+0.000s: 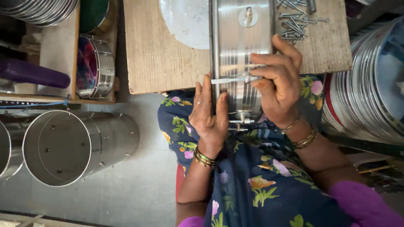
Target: The person assembles a drum by fitting metal brackets onto the side of the drum shell and securing them using a tool.
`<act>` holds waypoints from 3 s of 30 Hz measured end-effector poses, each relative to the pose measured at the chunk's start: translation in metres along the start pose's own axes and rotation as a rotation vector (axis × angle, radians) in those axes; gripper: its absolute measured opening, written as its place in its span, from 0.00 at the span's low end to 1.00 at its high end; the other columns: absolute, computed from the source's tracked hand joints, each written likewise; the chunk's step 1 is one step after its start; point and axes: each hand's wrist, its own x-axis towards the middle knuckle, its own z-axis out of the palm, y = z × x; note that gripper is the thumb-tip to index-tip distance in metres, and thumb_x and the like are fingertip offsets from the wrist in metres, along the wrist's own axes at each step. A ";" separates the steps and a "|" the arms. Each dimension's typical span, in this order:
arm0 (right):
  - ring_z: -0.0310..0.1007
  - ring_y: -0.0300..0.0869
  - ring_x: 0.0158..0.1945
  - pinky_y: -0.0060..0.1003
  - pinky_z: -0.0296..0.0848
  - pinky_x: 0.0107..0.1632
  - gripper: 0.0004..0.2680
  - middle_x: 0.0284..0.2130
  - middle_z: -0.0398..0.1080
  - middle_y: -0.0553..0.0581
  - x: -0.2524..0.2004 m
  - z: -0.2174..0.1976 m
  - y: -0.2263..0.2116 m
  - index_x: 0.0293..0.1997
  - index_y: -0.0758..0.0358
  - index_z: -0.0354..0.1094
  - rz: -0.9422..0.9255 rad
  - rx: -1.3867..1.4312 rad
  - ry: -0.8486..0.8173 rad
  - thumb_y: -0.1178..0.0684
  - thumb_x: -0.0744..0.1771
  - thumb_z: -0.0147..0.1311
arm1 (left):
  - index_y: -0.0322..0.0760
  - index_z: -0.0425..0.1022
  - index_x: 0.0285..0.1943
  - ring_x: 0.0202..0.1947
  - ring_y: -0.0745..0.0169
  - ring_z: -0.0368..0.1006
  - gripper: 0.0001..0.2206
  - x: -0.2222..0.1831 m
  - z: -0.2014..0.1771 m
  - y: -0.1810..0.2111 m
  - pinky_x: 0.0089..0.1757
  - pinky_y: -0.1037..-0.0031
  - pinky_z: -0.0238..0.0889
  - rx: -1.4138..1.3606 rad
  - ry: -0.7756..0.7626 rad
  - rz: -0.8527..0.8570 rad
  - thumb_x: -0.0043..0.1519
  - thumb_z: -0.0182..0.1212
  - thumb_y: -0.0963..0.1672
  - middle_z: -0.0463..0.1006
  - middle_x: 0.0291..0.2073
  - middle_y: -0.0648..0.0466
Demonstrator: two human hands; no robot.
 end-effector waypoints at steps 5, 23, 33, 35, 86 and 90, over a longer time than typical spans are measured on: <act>0.57 0.53 0.72 0.48 0.59 0.73 0.04 0.50 0.76 0.57 -0.004 0.010 0.008 0.40 0.63 0.73 -0.055 0.059 0.058 0.55 0.70 0.58 | 0.27 0.69 0.69 0.63 0.45 0.77 0.17 0.023 -0.025 0.015 0.72 0.56 0.55 -0.029 -0.082 -0.024 0.71 0.57 0.40 0.79 0.60 0.39; 0.65 0.43 0.56 0.40 0.66 0.59 0.16 0.55 0.68 0.56 -0.103 0.042 0.121 0.62 0.60 0.63 0.941 0.537 0.062 0.40 0.73 0.44 | 0.31 0.57 0.76 0.22 0.75 0.58 0.23 0.057 -0.041 0.023 0.26 0.80 0.54 -0.218 -0.202 -0.517 0.71 0.49 0.42 0.69 0.26 0.56; 0.72 0.48 0.56 0.48 0.71 0.61 0.18 0.56 0.70 0.58 -0.220 0.101 0.202 0.61 0.59 0.65 1.568 1.519 -0.087 0.38 0.70 0.44 | 0.25 0.59 0.73 0.32 0.71 0.70 0.21 0.020 -0.049 0.024 0.35 0.76 0.66 -0.092 -0.215 -0.363 0.73 0.50 0.42 0.79 0.36 0.49; 0.73 0.46 0.56 0.46 0.72 0.59 0.20 0.55 0.71 0.56 -0.220 0.101 0.202 0.60 0.58 0.66 1.541 1.503 -0.066 0.35 0.70 0.41 | 0.26 0.60 0.72 0.26 0.71 0.68 0.21 0.013 -0.051 0.030 0.30 0.76 0.64 -0.068 -0.240 -0.426 0.71 0.49 0.43 0.78 0.30 0.51; 0.44 0.61 0.79 0.55 0.52 0.79 0.08 0.67 0.63 0.60 0.032 0.014 -0.015 0.50 0.59 0.77 -0.080 0.157 -0.251 0.57 0.67 0.66 | 0.37 0.29 0.84 0.81 0.34 0.18 0.32 0.112 -0.022 -0.026 0.71 0.37 0.21 0.386 -0.394 0.112 0.82 0.43 0.54 0.28 0.82 0.42; 0.45 0.60 0.79 0.55 0.53 0.78 0.09 0.66 0.64 0.60 0.033 0.015 -0.014 0.50 0.59 0.78 -0.087 0.146 -0.241 0.57 0.66 0.66 | 0.36 0.27 0.83 0.80 0.32 0.17 0.33 0.119 -0.024 -0.014 0.72 0.32 0.20 0.423 -0.409 0.072 0.81 0.42 0.54 0.27 0.81 0.39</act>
